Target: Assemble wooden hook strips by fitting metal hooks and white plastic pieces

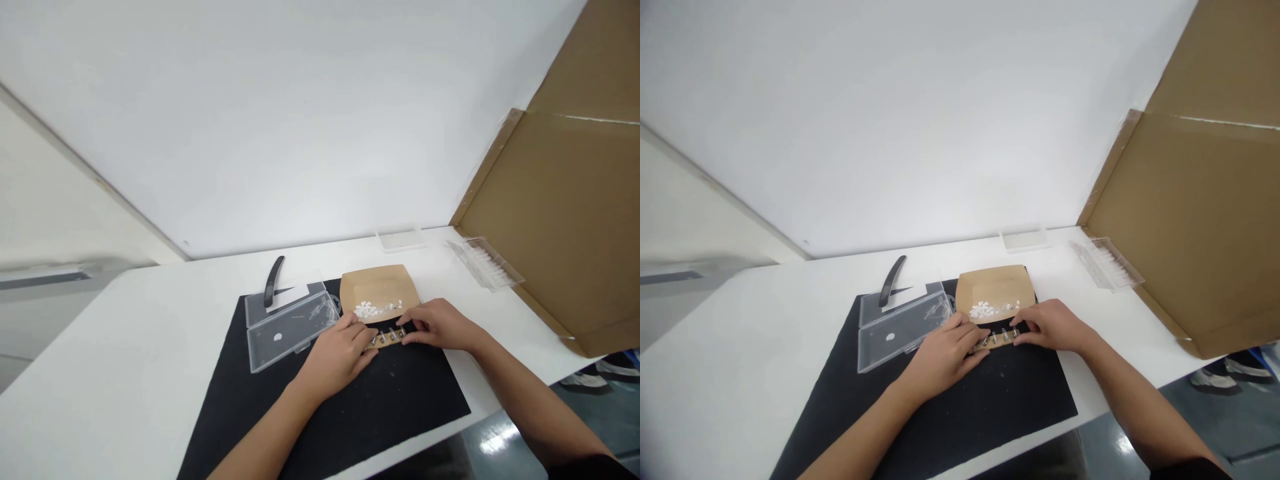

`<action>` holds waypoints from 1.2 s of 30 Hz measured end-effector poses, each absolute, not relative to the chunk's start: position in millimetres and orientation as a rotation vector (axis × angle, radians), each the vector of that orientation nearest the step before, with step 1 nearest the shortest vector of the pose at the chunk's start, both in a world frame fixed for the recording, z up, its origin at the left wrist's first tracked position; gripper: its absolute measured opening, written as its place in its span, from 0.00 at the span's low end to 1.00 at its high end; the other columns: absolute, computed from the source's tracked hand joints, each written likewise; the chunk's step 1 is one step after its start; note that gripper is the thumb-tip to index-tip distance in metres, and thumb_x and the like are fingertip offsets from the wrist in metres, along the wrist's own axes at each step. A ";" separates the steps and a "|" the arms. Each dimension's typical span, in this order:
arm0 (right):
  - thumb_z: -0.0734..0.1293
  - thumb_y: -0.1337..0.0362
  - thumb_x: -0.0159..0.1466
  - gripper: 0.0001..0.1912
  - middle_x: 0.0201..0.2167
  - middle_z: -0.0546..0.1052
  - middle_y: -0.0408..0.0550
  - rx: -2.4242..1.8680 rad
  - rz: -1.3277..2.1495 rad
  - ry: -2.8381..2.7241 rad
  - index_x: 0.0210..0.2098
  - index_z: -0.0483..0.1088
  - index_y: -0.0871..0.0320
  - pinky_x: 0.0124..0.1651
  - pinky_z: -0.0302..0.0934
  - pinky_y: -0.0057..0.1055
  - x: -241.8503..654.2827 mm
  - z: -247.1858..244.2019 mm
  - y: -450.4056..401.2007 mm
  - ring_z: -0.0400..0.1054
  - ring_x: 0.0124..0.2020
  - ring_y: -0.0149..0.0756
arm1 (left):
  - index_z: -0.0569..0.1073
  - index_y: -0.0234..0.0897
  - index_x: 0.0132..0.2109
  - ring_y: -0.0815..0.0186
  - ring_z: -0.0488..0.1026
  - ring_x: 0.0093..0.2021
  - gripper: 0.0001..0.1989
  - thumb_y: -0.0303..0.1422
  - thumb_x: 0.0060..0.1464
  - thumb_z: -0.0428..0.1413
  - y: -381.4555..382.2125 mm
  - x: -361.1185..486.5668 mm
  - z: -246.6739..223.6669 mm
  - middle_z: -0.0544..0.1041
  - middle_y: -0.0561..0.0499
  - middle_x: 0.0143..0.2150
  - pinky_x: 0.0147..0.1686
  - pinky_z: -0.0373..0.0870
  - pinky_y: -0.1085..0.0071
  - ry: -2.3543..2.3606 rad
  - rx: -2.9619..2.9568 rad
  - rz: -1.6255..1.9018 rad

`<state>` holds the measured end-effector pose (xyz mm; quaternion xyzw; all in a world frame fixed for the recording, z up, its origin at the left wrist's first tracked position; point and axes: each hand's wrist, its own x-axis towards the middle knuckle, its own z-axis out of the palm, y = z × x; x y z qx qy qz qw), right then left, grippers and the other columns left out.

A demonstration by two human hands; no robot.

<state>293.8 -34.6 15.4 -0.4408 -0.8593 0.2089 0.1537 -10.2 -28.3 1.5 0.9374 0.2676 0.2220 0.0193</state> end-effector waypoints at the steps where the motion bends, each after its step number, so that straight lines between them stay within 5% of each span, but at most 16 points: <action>1: 0.72 0.42 0.69 0.22 0.27 0.77 0.38 -1.274 0.601 -2.470 0.51 0.78 0.50 0.35 0.54 0.28 293.9 15.6 -34.7 0.68 0.26 0.30 | 0.76 0.35 0.51 0.55 0.72 0.45 0.10 0.34 0.66 0.63 -28.3 -10.2 1.5 0.80 0.46 0.40 0.45 0.74 0.61 0.831 2.910 0.688; 36: 0.71 0.39 0.67 0.25 0.25 0.74 0.36 -1.322 0.657 -2.480 0.48 0.73 0.52 0.33 0.53 0.28 294.3 20.8 -34.7 0.67 0.25 0.30 | 0.76 0.33 0.52 0.54 0.73 0.47 0.10 0.34 0.68 0.60 -29.5 -9.9 3.5 0.81 0.45 0.40 0.45 0.76 0.59 0.808 2.908 0.647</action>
